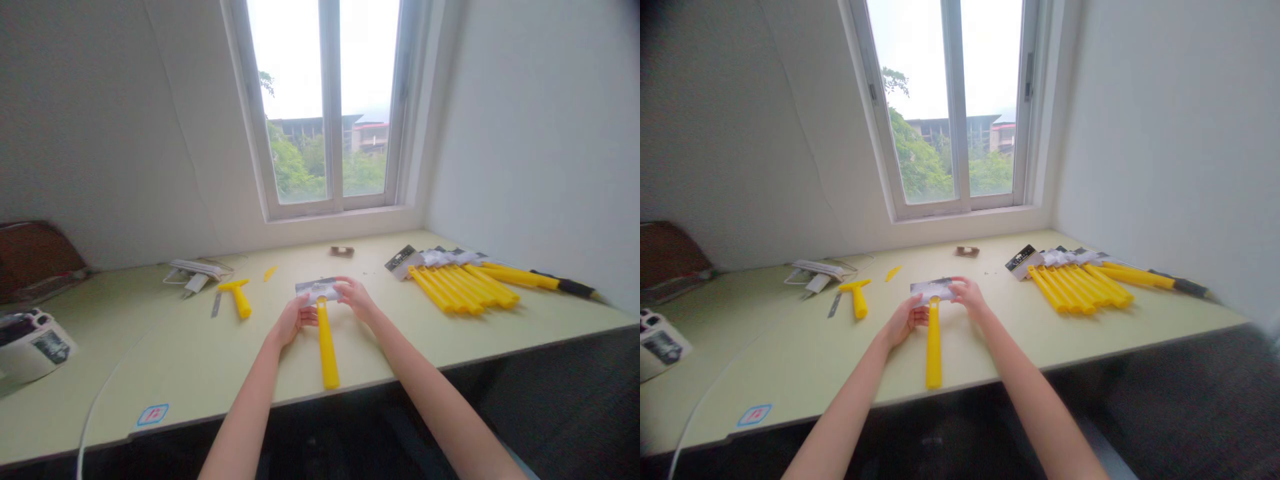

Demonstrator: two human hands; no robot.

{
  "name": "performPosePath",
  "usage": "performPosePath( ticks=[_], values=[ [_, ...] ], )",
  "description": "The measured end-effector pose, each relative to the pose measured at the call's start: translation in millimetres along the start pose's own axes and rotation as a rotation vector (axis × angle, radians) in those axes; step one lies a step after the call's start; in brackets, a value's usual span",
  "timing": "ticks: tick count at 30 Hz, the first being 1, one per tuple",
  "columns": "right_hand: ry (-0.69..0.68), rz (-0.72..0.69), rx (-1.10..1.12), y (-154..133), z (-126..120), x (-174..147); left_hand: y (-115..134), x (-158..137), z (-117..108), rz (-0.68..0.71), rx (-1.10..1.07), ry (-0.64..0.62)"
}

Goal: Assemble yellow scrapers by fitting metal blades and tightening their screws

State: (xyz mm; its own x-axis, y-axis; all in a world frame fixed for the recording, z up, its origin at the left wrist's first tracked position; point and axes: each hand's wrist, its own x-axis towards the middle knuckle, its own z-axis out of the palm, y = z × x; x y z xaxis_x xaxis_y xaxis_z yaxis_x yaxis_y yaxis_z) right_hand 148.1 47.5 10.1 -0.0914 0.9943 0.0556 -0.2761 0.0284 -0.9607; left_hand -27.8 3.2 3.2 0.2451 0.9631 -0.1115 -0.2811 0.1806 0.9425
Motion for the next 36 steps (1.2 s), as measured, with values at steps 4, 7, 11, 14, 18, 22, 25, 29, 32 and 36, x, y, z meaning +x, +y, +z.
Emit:
performPosePath(
  ticks=[4, 7, 11, 14, 18, 22, 25, 29, 32, 36],
  values=[
    [-0.061, 0.027, -0.034, -2.1, 5.2, -6.2, -0.8, 7.0, -6.2, 0.083, -0.044, 0.127],
    [-0.124, -0.024, -0.12, -0.3, 6.6, -8.7, -0.2, 11.2, -10.6, 0.141, -0.124, 0.293],
    [-0.368, -0.183, -0.386, 4.8, 10.9, -13.0, -1.4, 14.8, -15.1, 0.188, -0.183, 0.407],
    [-0.504, -0.355, -0.63, 9.0, 15.6, -14.6, -3.9, 14.6, -15.9, 0.184, -0.058, 0.344],
    [-0.491, -0.535, -0.861, 8.7, 17.2, -17.1, -4.8, 10.5, -12.0, 0.209, 0.152, 0.236],
    [-0.383, -0.638, -0.986, -4.3, 4.5, -20.9, -1.2, 4.9, -3.9, 0.213, 0.337, 0.136],
    [-0.27, -0.658, -1.088, -20.0, -22.9, -13.3, 0.9, 3.4, -0.5, 0.209, 0.345, 0.101],
    [0.041, -0.535, -1.377, -42.4, -78.7, 8.8, -1.4, 6.6, -2.7, 0.191, 0.345, 0.118],
    [0.219, -0.356, -1.634, -55.7, -117.7, 19.1, -5.5, 10.1, -5.9, 0.204, 0.383, 0.111],
    [0.318, -0.227, -1.894, -62.0, -148.3, 21.5, -8.6, 12.5, -7.9, 0.207, 0.39, 0.122]
  ],
)
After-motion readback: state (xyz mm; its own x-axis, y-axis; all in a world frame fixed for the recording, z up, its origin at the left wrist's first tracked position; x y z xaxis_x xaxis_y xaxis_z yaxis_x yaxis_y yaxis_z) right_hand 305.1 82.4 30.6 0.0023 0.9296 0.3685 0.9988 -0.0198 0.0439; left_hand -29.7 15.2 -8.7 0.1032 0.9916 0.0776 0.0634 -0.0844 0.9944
